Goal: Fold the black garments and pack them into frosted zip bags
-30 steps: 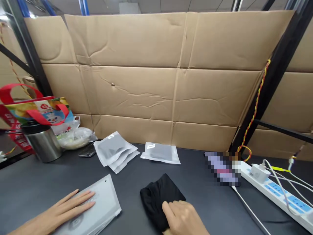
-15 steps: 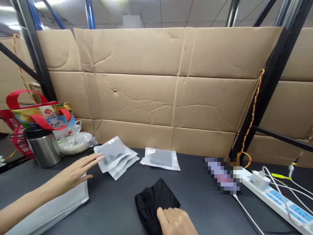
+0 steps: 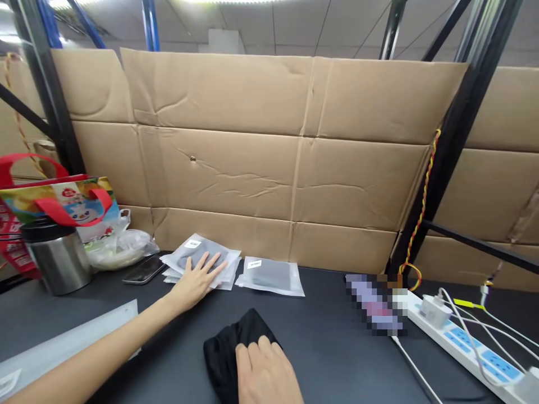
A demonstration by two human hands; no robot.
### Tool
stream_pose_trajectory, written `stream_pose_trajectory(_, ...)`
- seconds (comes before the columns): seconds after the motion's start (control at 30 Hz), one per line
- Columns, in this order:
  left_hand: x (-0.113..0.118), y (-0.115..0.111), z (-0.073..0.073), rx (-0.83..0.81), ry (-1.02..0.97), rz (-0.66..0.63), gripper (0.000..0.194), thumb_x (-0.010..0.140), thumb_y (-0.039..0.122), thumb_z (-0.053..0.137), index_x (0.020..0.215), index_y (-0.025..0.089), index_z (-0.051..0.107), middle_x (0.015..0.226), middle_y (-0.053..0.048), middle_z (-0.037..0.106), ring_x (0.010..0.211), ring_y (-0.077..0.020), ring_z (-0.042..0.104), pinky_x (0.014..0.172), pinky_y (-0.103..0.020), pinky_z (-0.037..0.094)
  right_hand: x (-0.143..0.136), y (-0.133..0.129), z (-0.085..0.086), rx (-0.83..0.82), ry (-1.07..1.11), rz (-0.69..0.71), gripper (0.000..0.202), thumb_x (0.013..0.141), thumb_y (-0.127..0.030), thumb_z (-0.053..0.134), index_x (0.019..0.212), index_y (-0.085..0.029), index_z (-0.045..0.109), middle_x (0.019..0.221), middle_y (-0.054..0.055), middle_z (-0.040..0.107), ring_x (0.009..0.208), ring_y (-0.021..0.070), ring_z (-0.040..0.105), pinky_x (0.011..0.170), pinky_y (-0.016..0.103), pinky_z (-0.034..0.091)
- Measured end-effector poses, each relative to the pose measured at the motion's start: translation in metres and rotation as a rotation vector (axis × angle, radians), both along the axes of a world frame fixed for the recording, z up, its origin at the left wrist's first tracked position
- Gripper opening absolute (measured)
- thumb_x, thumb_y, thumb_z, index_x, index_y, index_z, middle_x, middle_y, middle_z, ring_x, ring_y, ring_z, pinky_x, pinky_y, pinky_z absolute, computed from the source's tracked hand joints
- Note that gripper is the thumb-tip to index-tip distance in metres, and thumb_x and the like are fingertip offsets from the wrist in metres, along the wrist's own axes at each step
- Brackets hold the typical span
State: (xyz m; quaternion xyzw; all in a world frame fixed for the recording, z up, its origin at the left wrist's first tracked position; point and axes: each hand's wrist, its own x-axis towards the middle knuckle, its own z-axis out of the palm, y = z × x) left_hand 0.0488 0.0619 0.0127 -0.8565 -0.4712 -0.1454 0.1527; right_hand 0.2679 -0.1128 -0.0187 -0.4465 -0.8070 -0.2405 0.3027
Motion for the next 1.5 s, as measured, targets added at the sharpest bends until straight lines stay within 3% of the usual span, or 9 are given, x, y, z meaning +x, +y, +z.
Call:
stream_pose_trajectory(0.1, 0.001, -0.016, 0.007, -0.017, -0.090, -0.028, 0.058, 0.088, 0.022, 0.044, 0.145, 0.020, 0.032, 0.153, -0.015, 0.028, 0.140, -0.0407, 0.017, 0.105, -0.068, 0.013, -0.020, 0.004, 0.006, -0.027, 0.054, -0.031, 0.059, 0.066, -0.074, 0.058, 0.086, -0.019, 0.061, 0.075, 0.007, 0.064, 0.069, 0.0263, 0.060, 0.064, 0.036, 0.047)
stream_pose_trajectory(0.23, -0.004, -0.063, 0.010, -0.130, -0.195, -0.095, 0.043, 0.086, 0.013, 0.038, 0.127, 0.019, 0.050, 0.129, -0.011, 0.055, 0.120, -0.0258, 0.049, 0.100, -0.042, 0.039, -0.028, 0.010, 0.009, -0.246, 0.111, -0.026, 0.009, 0.073, -0.028, 0.065, 0.077, -0.021, 0.060, 0.069, 0.002, 0.064, 0.062, 0.0209, 0.062, 0.056, 0.028, 0.043)
stream_pose_trajectory(0.33, 0.000, -0.097, 0.006, -0.417, -0.314, -0.115, 0.018, 0.085, 0.020, 0.043, 0.094, 0.021, 0.059, 0.091, -0.002, 0.063, 0.082, -0.0186, 0.061, 0.073, -0.028, 0.049, -0.017, 0.011, 0.021, -0.464, 0.327, -0.002, 0.012, 0.079, -0.014, 0.054, 0.080, -0.024, 0.061, 0.075, 0.000, 0.067, 0.066, 0.0178, 0.064, 0.059, 0.025, 0.043)
stream_pose_trajectory(0.53, 0.022, -0.117, 0.005, -0.709, -0.474, -0.096, 0.013, 0.078, 0.033, 0.056, 0.079, 0.021, 0.054, 0.084, 0.000, 0.056, 0.083, -0.0200, 0.054, 0.073, -0.029, 0.041, 0.028, 0.021, 0.047, -0.702, 0.880, 0.116, 0.028, 0.091, -0.042, 0.045, 0.084, -0.021, 0.062, 0.078, 0.003, 0.070, 0.074, 0.0202, 0.065, 0.067, 0.027, 0.047)
stream_pose_trajectory(0.77, 0.020, -0.110, 0.013, -0.898, -0.624, -0.238, 0.018, 0.087, 0.034, 0.045, 0.073, 0.022, 0.045, 0.064, 0.006, 0.049, 0.065, -0.0148, 0.052, 0.063, -0.025, 0.040, 0.105, 0.040, 0.035, -0.824, 1.224, -0.004, 0.044, 0.079, -0.057, 0.054, 0.101, -0.019, 0.061, 0.078, 0.004, 0.072, 0.083, 0.0256, 0.068, 0.065, 0.031, 0.050)
stream_pose_trajectory(0.93, 0.010, -0.092, 0.017, -1.117, -0.848, -0.179, 0.034, 0.087, 0.056, 0.040, 0.080, 0.023, 0.038, 0.065, 0.007, 0.049, 0.062, -0.0156, 0.061, 0.061, -0.027, 0.049, 0.113, 0.034, 0.031, -0.610, 1.002, -0.168, 0.038, 0.085, -0.049, 0.047, 0.107, -0.019, 0.057, 0.089, 0.007, 0.070, 0.085, 0.0241, 0.066, 0.073, 0.035, 0.050)
stream_pose_trajectory(1.17, -0.011, -0.071, 0.024, -1.157, -0.939, -0.051, 0.044, 0.077, 0.064, 0.055, 0.079, 0.022, 0.040, 0.064, 0.007, 0.049, 0.057, -0.0125, 0.055, 0.056, -0.023, 0.046, 0.062, 0.012, 0.035, -0.525, 0.352, -0.001, 0.027, 0.079, -0.025, 0.062, 0.106, -0.025, 0.063, 0.098, 0.005, 0.066, 0.092, 0.0241, 0.063, 0.080, 0.034, 0.048)
stream_pose_trajectory(1.33, -0.033, -0.065, 0.029, -1.013, -0.889, -0.019, 0.041, 0.078, 0.060, 0.058, 0.075, 0.021, 0.050, 0.062, 0.006, 0.050, 0.059, -0.0141, 0.051, 0.054, -0.022, 0.040, 0.104, 0.013, 0.034, -0.507, 0.456, -0.329, 0.028, 0.090, -0.023, 0.039, 0.113, -0.024, 0.055, 0.061, -0.003, 0.063, 0.054, 0.0193, 0.062, 0.055, 0.027, 0.043)
stream_pose_trajectory(1.5, -0.040, -0.070, 0.025, -0.791, -0.727, -0.073, 0.040, 0.088, 0.056, 0.045, 0.082, 0.021, 0.064, 0.085, 0.000, 0.064, 0.084, -0.0210, 0.056, 0.072, -0.027, 0.042, 0.138, 0.017, 0.037, -0.424, 0.381, -0.382, 0.024, 0.090, -0.031, 0.041, 0.104, -0.024, 0.059, 0.097, 0.005, 0.068, 0.091, 0.0239, 0.064, 0.074, 0.033, 0.047)
